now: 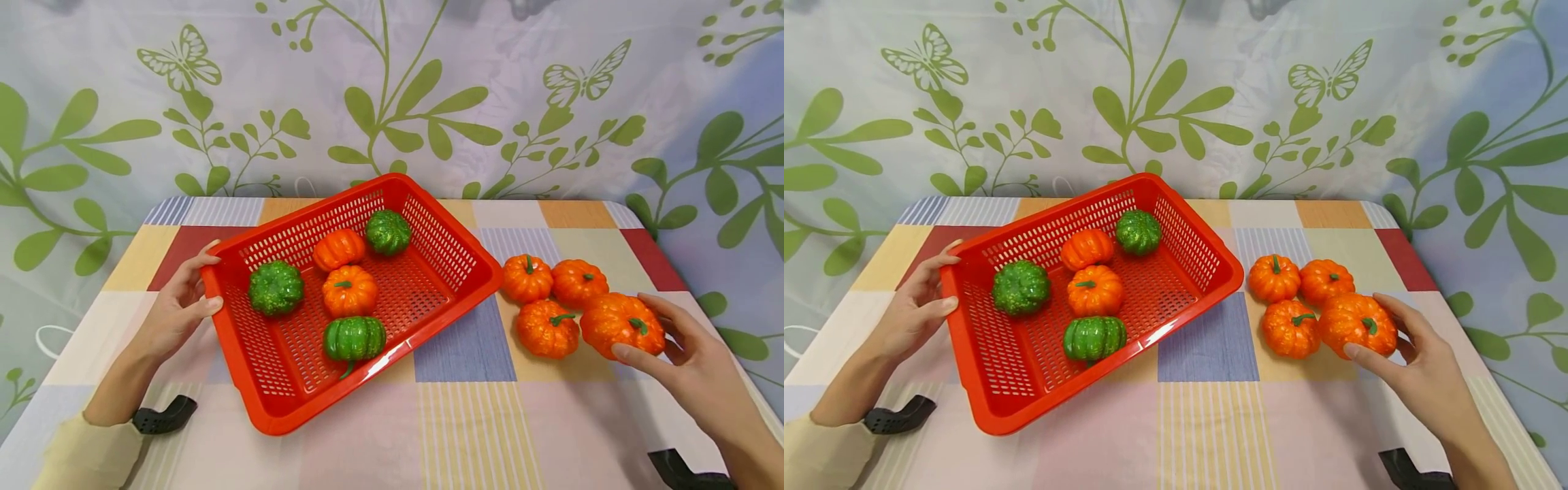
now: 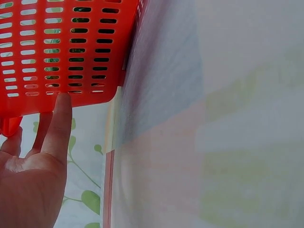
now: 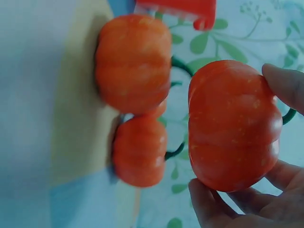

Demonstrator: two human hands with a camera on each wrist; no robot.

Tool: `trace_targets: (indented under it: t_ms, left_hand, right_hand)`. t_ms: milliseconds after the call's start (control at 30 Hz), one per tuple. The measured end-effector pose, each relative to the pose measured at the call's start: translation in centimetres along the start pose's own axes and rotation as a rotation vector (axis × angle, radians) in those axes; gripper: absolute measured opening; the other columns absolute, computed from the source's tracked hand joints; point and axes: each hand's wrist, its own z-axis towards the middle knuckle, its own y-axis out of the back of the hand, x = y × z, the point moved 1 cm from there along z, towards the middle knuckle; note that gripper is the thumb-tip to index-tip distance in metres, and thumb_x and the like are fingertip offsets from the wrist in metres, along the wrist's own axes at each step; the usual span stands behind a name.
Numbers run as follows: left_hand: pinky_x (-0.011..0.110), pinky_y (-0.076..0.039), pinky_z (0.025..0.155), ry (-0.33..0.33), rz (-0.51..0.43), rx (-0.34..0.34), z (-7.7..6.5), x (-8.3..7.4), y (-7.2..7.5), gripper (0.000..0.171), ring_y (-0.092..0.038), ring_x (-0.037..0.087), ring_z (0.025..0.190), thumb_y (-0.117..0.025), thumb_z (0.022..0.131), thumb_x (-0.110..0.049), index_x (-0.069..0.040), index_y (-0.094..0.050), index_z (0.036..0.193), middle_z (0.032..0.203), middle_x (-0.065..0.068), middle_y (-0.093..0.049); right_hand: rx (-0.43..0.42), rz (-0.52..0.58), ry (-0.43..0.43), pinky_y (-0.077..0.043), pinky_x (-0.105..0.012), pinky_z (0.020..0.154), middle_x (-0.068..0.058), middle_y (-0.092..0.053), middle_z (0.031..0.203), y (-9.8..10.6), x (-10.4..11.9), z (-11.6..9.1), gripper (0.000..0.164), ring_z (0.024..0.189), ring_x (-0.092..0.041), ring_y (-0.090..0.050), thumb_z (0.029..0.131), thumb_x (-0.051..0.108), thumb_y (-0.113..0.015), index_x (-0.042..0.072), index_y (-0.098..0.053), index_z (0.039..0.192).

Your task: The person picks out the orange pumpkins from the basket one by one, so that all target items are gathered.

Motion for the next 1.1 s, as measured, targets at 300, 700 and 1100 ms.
trace_targets:
  t_ms: [300, 700, 1100]
  left_hand:
    - [0.031, -0.055, 0.082, 0.007, -0.006, 0.003, 0.1, 0.1, 0.0, 0.061, -0.042, 0.020, 0.129, -0.044, 0.090, 0.015, -0.011, -0.039, 0.145, 0.162, 0.008, -0.013]
    - [0.028, -0.055, 0.082, 0.011, 0.016, -0.010, 0.0, -0.3, 0.0, 0.061, -0.041, 0.020, 0.128, -0.045, 0.089, 0.015, -0.011, -0.040, 0.145, 0.161, 0.007, -0.015]
    - [0.029, -0.055, 0.083, 0.019, 0.026, -0.017, -0.1, -0.1, -0.2, 0.061, -0.040, 0.020, 0.130, -0.046, 0.090, 0.015, -0.010, -0.040, 0.145, 0.162, 0.009, -0.012]
  right_hand:
    - [0.012, 0.007, -0.046, -0.038, -0.001, 0.079, 0.021, -0.048, 0.122, 0.4, -2.9, 0.4, 0.071, 0.104, 0.005, -0.046, 0.087, 0.004, -0.074, 0.006, -0.039, 0.149]
    - [0.080, 0.004, -0.044, -0.036, -0.001, 0.079, 0.023, -0.046, 0.122, -0.3, -4.8, 1.1, 0.071, 0.108, 0.006, -0.042, 0.086, 0.008, -0.075, 0.006, -0.040, 0.148]
    - [0.149, 0.026, -0.073, -0.037, -0.002, 0.080, 0.020, -0.046, 0.124, -0.6, -5.6, 0.9, 0.070, 0.109, 0.007, -0.041, 0.089, 0.010, -0.074, 0.004, -0.038, 0.148]
